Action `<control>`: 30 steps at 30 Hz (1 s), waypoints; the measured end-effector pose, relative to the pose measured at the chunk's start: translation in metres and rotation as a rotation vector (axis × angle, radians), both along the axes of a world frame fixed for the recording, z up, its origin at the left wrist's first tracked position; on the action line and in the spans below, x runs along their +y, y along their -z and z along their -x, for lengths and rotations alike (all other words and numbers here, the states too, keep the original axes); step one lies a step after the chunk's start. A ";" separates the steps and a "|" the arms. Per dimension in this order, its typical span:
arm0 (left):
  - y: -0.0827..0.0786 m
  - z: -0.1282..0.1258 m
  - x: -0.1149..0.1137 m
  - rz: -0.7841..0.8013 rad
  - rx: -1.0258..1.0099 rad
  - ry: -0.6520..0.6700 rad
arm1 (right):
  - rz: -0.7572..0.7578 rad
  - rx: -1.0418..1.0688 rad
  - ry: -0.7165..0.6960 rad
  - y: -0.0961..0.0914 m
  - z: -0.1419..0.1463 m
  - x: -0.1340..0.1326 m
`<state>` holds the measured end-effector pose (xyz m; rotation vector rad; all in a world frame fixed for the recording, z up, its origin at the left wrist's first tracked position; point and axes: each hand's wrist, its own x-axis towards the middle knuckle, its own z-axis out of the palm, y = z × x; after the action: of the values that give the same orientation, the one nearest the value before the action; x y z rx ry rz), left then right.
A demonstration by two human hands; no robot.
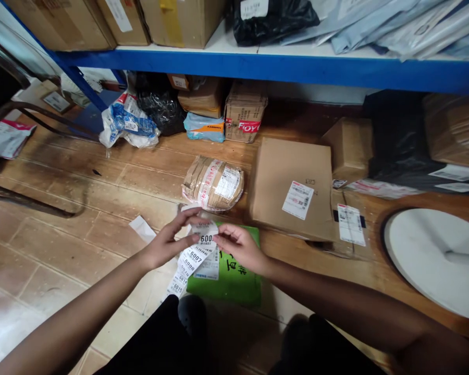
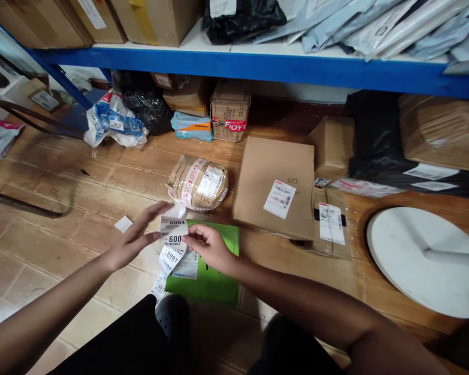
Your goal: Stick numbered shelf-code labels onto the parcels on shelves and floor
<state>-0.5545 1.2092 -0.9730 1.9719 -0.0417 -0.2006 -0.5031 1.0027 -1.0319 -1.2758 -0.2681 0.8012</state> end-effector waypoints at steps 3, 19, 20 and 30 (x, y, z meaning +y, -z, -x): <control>0.013 -0.002 -0.007 0.247 0.237 -0.037 | 0.030 0.013 0.033 0.000 -0.002 0.000; 0.028 0.000 -0.020 0.498 0.310 -0.321 | 0.106 -0.275 0.115 0.006 0.002 -0.003; 0.028 0.001 -0.021 0.502 0.316 -0.308 | 0.105 -0.245 0.114 0.006 0.002 -0.002; 0.027 0.002 -0.030 0.571 0.440 -0.394 | 0.109 -0.147 0.160 0.009 0.002 0.004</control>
<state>-0.5564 1.1789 -1.0002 1.3012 0.5171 -0.3179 -0.5055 1.0067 -1.0413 -1.4423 -0.2391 0.5922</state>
